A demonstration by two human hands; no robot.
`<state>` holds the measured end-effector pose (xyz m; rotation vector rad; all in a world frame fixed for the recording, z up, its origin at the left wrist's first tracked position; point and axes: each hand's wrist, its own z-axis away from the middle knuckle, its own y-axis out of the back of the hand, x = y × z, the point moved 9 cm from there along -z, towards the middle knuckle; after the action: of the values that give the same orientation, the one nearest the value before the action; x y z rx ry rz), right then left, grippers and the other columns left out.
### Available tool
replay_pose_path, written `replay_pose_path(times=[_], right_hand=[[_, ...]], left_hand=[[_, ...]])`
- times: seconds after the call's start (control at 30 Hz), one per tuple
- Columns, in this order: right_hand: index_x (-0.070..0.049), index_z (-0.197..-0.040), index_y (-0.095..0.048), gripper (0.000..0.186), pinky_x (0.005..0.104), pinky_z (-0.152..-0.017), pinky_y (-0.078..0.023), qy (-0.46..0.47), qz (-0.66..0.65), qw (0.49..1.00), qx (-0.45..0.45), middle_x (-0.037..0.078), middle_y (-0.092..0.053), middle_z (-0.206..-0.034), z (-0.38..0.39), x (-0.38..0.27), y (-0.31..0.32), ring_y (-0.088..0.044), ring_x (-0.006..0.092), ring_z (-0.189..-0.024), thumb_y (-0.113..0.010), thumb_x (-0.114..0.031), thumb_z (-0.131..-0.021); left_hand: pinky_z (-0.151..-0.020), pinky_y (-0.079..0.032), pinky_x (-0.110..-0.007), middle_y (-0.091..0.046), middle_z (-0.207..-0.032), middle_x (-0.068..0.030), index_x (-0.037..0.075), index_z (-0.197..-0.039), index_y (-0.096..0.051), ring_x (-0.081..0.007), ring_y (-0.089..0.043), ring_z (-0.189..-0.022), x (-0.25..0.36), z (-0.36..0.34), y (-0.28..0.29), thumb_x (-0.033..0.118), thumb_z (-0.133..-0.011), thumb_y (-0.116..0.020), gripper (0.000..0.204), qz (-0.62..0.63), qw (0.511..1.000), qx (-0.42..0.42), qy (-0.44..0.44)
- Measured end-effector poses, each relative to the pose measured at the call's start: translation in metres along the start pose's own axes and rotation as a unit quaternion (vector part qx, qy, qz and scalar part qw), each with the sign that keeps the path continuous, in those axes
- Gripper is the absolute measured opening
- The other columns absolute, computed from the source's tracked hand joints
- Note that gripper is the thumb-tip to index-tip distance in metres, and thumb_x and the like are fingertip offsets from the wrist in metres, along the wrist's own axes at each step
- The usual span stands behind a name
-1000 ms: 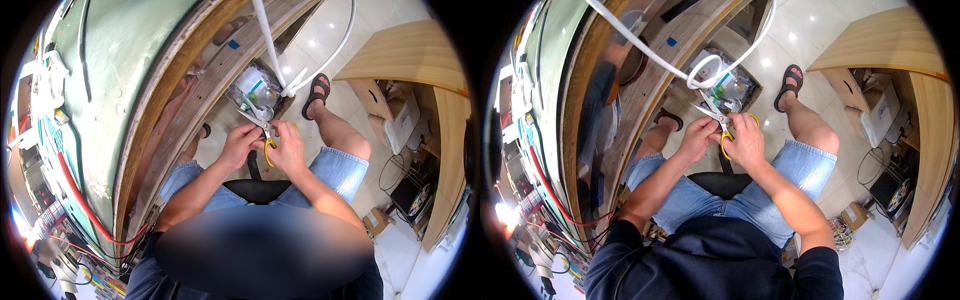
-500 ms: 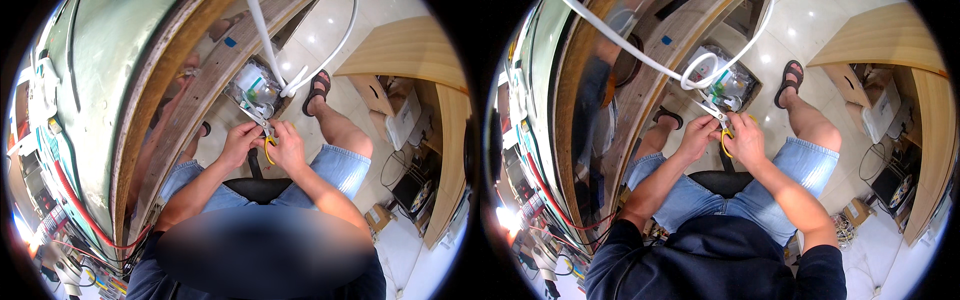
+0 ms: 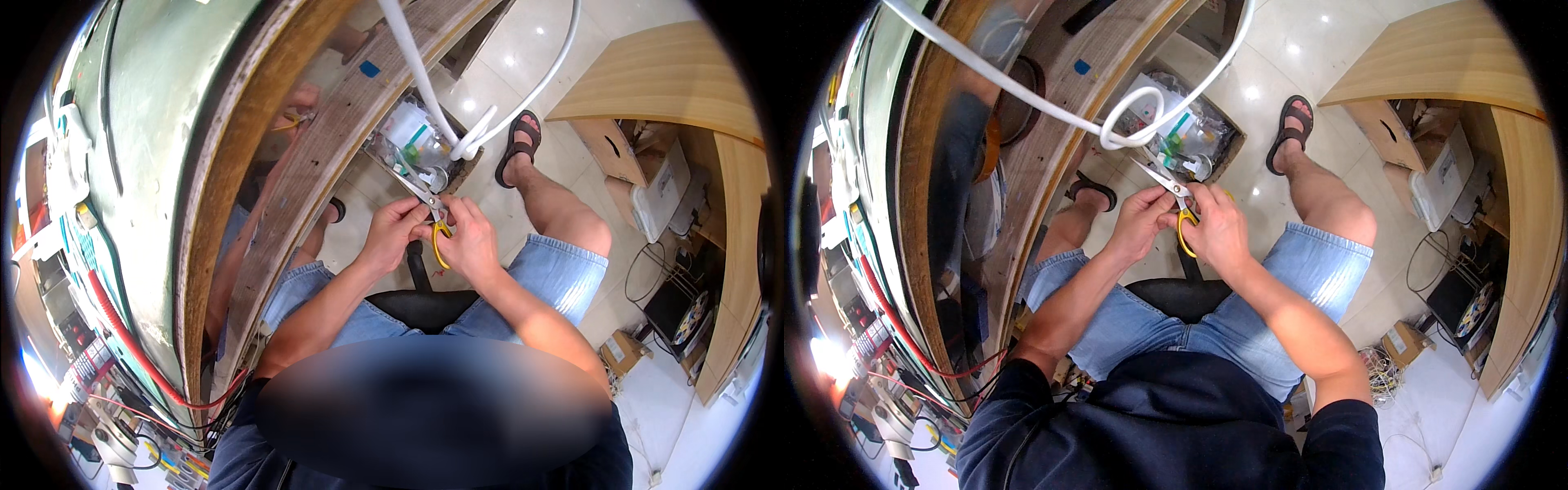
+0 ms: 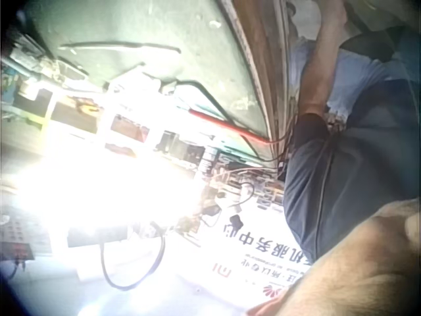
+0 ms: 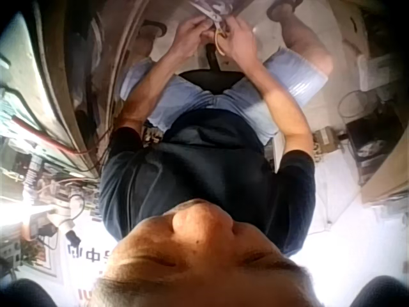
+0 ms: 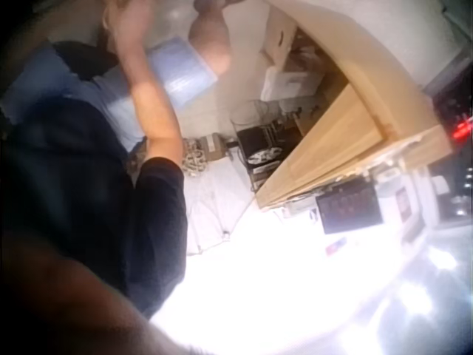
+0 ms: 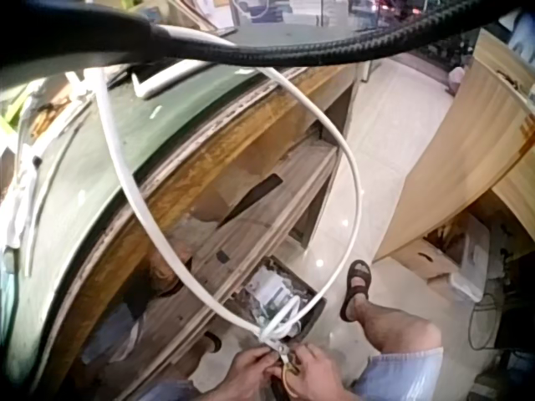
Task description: The person uses scissors to cut a cable and then uses pliers and tweezers to manipulate electronic components and wires on a workbench.
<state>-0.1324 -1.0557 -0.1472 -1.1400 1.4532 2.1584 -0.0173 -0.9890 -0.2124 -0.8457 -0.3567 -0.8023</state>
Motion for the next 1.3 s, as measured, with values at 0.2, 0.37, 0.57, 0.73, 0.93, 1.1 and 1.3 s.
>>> replay_pose_path(times=[0.2,0.37,0.57,0.73,0.93,1.1,1.3], right_hand=[[-0.002,-0.116,-0.067,0.062,0.0398,-0.066,-0.053,-0.006,-0.015,1.000,0.002,0.012,-0.059,-0.082,0.001,0.000,0.001,-0.062,0.0273,-0.071,-0.089,-0.041,-0.073],[-0.001,-0.112,-0.068,0.060,0.0398,-0.063,-0.052,-0.012,-0.028,0.999,0.010,0.012,-0.059,-0.080,0.002,0.007,-0.004,-0.062,0.0273,-0.069,-0.090,-0.040,-0.073],[0.000,-0.109,-0.069,0.057,0.0401,-0.062,-0.051,-0.032,-0.026,0.999,0.004,0.012,-0.059,-0.077,0.003,0.020,-0.012,-0.061,0.0278,-0.067,-0.089,-0.040,-0.074],[0.000,-0.107,-0.070,0.053,0.0412,-0.063,-0.052,-0.046,-0.027,0.999,-0.002,0.014,-0.061,-0.077,0.005,0.029,-0.017,-0.062,0.0304,-0.066,-0.089,-0.038,-0.075],[0.000,-0.107,-0.070,0.048,0.0440,-0.065,-0.053,-0.074,-0.020,0.997,-0.025,0.017,-0.064,-0.080,0.006,0.036,-0.023,-0.065,0.0345,-0.070,-0.087,-0.034,-0.076],[-0.003,-0.107,-0.070,0.042,0.0473,-0.067,-0.053,-0.092,-0.014,0.995,-0.047,0.019,-0.067,-0.083,0.008,0.042,-0.029,-0.068,0.0382,-0.075,-0.084,-0.030,-0.079],[-0.002,-0.106,-0.071,0.044,0.0479,-0.068,-0.054,-0.100,-0.019,0.994,-0.047,0.022,-0.068,-0.083,0.008,0.051,-0.033,-0.068,0.0406,-0.077,-0.084,-0.034,-0.080]], left_hand=[[-0.079,-0.058,-0.026,-0.070,-0.110,-0.0086,-0.003,-0.122,-0.066,-0.0140,-0.069,-0.095,-0.005,-0.002,0.004,0.013,-0.106,-0.057,0.024,-0.006,1.000,0.001,0.010],[-0.080,-0.059,-0.027,-0.071,-0.111,-0.0091,-0.004,-0.123,-0.065,-0.0146,-0.070,-0.096,-0.008,-0.003,0.006,0.012,-0.106,-0.057,0.025,-0.023,0.999,0.011,0.022],[-0.079,-0.058,-0.027,-0.071,-0.109,-0.0088,-0.004,-0.122,-0.065,-0.0145,-0.070,-0.090,-0.015,-0.007,0.013,0.011,-0.105,-0.057,0.024,-0.034,0.998,0.033,0.040],[-0.079,-0.058,-0.028,-0.070,-0.105,-0.0076,-0.003,-0.117,-0.067,-0.0136,-0.070,-0.088,-0.021,-0.010,0.018,0.011,-0.105,-0.057,0.021,-0.034,0.998,0.038,0.044],[-0.077,-0.057,-0.025,-0.071,-0.103,-0.0037,0.001,-0.114,-0.069,-0.0104,-0.069,-0.087,-0.033,-0.014,0.025,0.013,-0.104,-0.060,0.018,-0.031,0.998,0.029,0.050],[-0.077,-0.057,-0.027,-0.071,-0.101,-0.0059,-0.001,-0.114,-0.067,-0.0120,-0.070,-0.084,-0.037,-0.015,0.027,0.013,-0.105,-0.059,0.018,-0.031,0.997,0.040,0.065],[-0.081,-0.058,-0.029,-0.072,-0.103,-0.0080,-0.001,-0.115,-0.067,-0.0145,-0.072,-0.086,-0.042,-0.017,0.030,0.014,-0.105,-0.058,0.021,-0.040,0.995,0.053,0.079]])
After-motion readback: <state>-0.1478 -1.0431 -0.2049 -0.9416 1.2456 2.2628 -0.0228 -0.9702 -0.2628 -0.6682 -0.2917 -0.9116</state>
